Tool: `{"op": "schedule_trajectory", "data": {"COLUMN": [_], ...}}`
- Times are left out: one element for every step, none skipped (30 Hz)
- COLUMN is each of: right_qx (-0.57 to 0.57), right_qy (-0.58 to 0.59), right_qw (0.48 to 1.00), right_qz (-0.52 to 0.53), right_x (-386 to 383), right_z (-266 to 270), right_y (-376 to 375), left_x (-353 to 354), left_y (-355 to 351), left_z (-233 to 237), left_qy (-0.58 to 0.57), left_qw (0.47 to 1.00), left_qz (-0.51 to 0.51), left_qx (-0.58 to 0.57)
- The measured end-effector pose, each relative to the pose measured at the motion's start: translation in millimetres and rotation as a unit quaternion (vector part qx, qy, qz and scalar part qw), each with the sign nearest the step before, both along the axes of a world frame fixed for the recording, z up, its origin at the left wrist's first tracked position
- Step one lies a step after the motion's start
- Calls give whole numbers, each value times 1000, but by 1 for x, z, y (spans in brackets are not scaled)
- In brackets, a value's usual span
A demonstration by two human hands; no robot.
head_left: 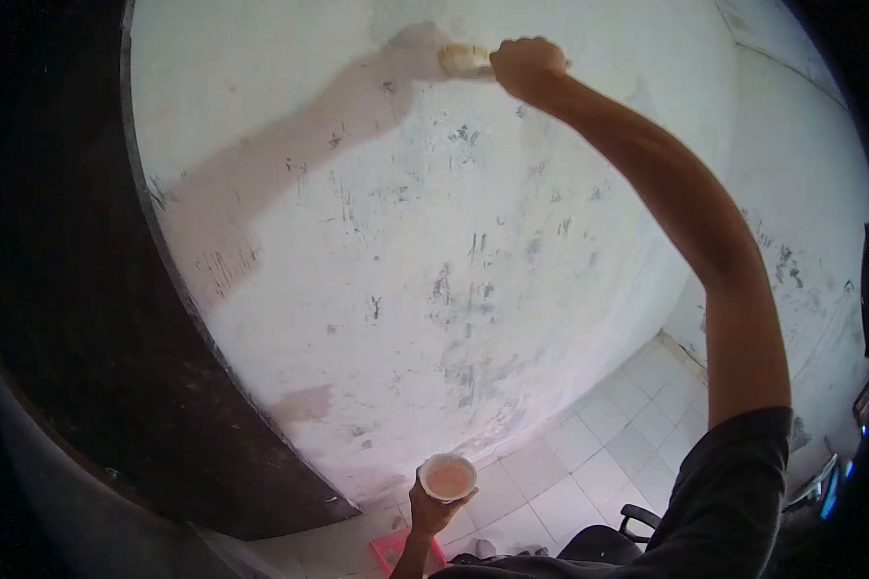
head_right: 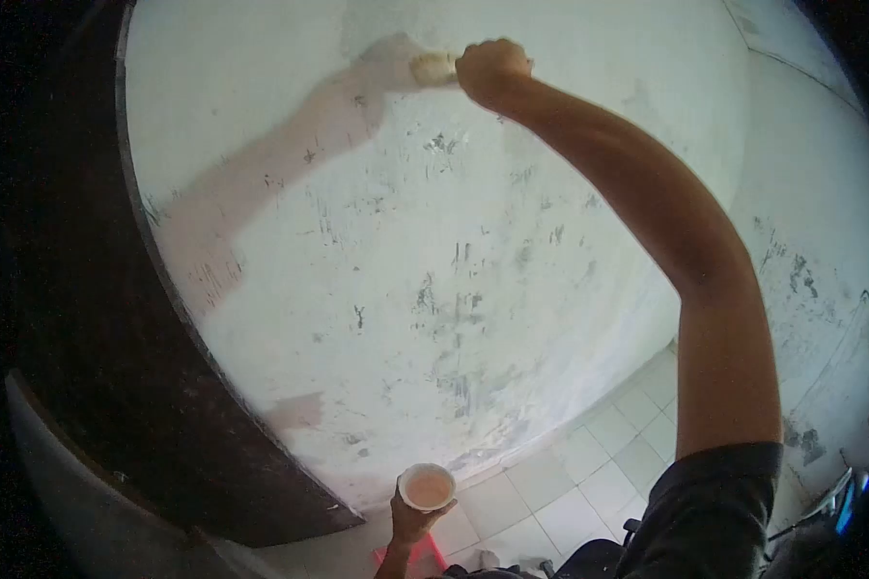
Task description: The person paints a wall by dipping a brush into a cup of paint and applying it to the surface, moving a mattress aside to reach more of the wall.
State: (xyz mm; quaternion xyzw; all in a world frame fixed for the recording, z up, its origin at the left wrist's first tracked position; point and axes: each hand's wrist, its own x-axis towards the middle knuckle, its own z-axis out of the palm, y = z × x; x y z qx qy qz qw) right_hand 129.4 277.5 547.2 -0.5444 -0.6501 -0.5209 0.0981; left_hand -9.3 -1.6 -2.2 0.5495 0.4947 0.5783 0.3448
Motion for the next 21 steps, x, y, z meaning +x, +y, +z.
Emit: {"op": "schedule_trajectory", "data": {"right_qx": [-37, -38, -39, -66, -86, -133, -179, -177, -163, -148, -147, -133, -121, -110, -113, -105, -97, -99, -71, -44, -45], "right_qy": [29, 27, 25, 35, 14, -4, -21, -20, -14, -9, -9, -14, -17, -7, -7, -4, 0, 1, 22, 44, 46], "right_qw": [998, 999, 999, 997, 996, 990, 982, 982, 985, 987, 988, 989, 989, 990, 989, 992, 993, 993, 996, 998, 997], "right_qz": [-28, -26, -22, -24, -37, -49, -60, -61, -58, -55, -52, -67, -82, -91, -90, -74, -59, -60, -46, -32, -31], "right_x": [0, 1, 2, 3, 7, 11, 13, 18, 23, 24, 22, 20, 19, 13, 7, 0, -4, -9, -13, -15, -16], "right_z": [-11, -23, -32, -39, -49, -53, -55, -53, -50, -45, -35, -25, -17, -12, -10, -8, -5, -2, 2, 5, 7], "right_y": [-4, -13, -19, -17, -23, -18, -21, -24, -28, -36, -43, -50, -57, -62, -63, -61, -57, -51, -41, -30, -20], "left_x": [3, 5, 8, 11, 13, 16, 17, 18, 18, 19, 19, 20, 20, 20, 21, 22, 23, 23, 22, 22, 21], "left_y": [1, 1, 0, -1, -4, -4, -5, -7, -10, -11, -11, -13, -15, -17, -18, -18, -18, -17, -17, -18, -18], "left_z": [1, 6, 12, 15, 13, 9, 7, 7, 7, 7, 6, 4, 3, 4, 8, 10, 11, 12, 13, 12, 12], "left_qy": [-15, -16, 5, 27, 27, 18, 9, 9, 9, 8, 8, 11, 15, 16, 11, 6, 6, 2, -2, -1, 6], "left_qw": [1000, 1000, 1000, 999, 999, 999, 999, 999, 999, 999, 999, 999, 999, 999, 999, 999, 999, 999, 999, 999, 999], "left_qz": [-17, -20, -20, -19, -21, -33, -44, -44, -44, -42, -39, -38, -37, -36, -36, -37, -38, -41, -45, -45, -37], "left_qx": [16, 15, 16, 18, 16, 12, 9, 11, 13, 16, 17, 20, 22, 20, 18, 17, 15, 18, 22, 20, 17]}}
